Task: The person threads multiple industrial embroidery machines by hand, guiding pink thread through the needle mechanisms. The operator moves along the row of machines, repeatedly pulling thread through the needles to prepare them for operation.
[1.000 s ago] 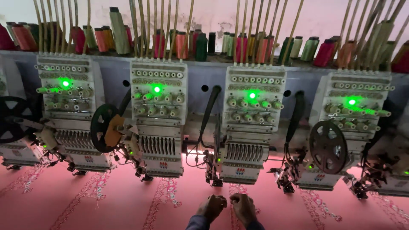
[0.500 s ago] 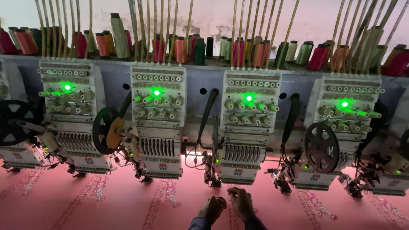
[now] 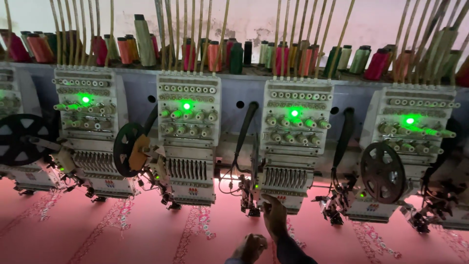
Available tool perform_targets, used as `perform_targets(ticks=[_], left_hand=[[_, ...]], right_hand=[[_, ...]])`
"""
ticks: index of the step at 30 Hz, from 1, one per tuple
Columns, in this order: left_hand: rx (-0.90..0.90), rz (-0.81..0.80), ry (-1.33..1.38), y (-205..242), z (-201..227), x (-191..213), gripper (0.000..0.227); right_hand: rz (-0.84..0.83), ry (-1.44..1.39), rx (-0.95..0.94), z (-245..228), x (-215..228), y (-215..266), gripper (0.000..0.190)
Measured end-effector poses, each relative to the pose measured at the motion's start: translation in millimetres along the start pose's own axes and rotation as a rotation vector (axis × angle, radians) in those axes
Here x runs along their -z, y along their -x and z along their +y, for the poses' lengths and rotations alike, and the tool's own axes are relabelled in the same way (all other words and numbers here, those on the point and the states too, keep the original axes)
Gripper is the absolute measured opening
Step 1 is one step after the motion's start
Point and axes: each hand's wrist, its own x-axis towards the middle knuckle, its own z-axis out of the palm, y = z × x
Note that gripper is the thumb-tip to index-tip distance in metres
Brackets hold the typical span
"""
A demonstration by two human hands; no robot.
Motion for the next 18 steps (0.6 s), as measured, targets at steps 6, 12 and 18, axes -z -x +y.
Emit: perform_targets(ticks=[6,12,18], left_hand=[[-0.251,0.056,0.081,5,-8,-7,0.016],[-0.38,-0.011,0.181,3,5,10,0.012],[-0.438,-0.024,0.159,12,-23,-21,0.02]], right_hand=[[0.051,-0.046,0.029,21,-26,-2,0.036],[0.227,0.019,0.112,26,-30,2,0.035],[0.055,-0.118,-0.014,11,-28,5,0.035]])
